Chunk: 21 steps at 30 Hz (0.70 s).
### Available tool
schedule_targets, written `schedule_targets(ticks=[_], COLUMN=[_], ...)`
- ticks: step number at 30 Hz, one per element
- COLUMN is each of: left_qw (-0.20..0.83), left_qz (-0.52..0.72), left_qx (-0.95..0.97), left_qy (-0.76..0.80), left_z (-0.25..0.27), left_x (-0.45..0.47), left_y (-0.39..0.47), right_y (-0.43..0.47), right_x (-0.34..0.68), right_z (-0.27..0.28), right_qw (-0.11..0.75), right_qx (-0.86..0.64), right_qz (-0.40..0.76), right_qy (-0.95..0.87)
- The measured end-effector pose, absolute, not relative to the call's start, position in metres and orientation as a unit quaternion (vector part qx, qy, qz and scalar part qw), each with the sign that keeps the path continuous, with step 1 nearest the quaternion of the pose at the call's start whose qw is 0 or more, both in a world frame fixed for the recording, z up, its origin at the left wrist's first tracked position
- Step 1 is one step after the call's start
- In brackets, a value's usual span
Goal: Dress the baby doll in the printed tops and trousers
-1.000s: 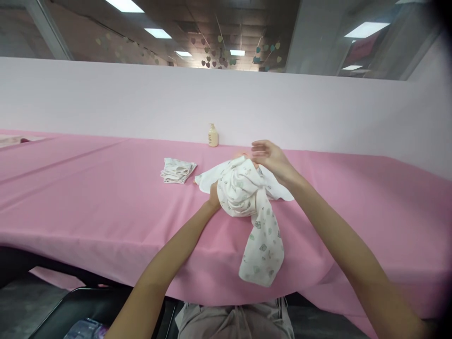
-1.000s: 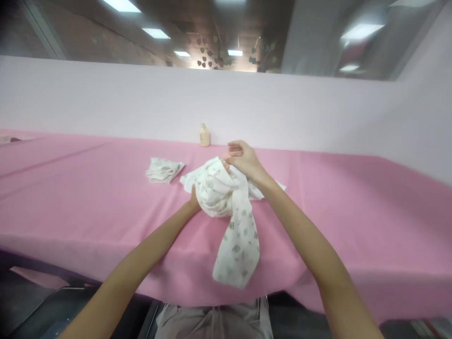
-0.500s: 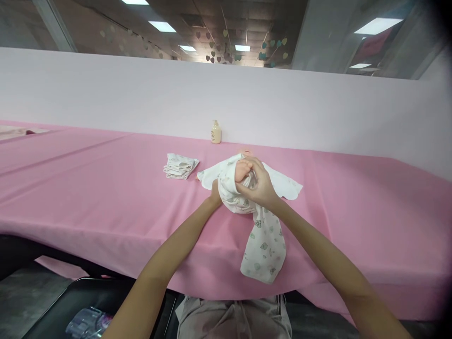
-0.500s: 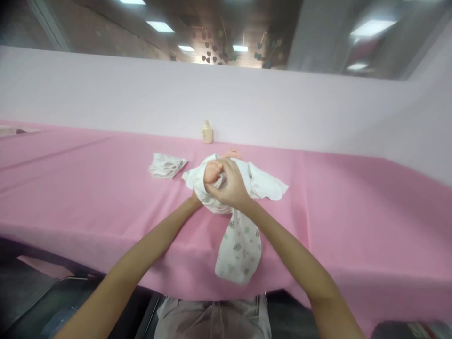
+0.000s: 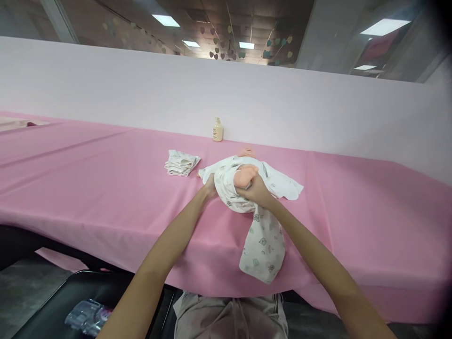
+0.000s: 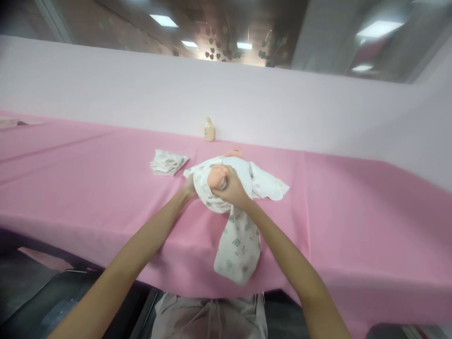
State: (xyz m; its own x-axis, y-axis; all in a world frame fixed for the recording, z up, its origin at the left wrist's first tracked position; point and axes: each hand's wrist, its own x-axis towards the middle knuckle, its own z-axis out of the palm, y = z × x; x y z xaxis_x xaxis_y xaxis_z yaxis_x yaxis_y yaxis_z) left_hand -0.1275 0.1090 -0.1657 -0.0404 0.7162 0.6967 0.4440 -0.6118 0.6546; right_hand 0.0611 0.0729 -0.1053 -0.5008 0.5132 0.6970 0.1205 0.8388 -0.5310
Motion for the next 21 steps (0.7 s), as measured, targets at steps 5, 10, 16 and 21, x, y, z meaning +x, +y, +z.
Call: schedule_targets(ticks=[5, 10, 16, 21], left_qw=[0.373, 0.615, 0.646, 0.57], left_qz=[0.596, 0.575, 0.596, 0.607], left_qx=[0.61, 0.48, 0.391, 0.415], left_qy=[0.366, 0.247, 0.272, 0.365], left_z=[-0.153, -0.145, -0.152, -0.159], left_x=[-0.136, -0.129, -0.126, -0.123], left_y=[0.101, 0.094, 0.101, 0.109], right_y=[0.062, 0.078, 0.124, 0.117], right_x=[0.074, 0.093, 0.096, 0.092], right_z=[-0.105, -0.1, -0.123, -0.128], right_qw=[0.337, 0.274, 0.434, 0.331], right_qx=[-0.133, -0.08, -0.346, -0.355], right_qz=[0.284, 0.478, 0.392, 0.245], right_qy=[-0.888, -0.831, -0.734, -0.839])
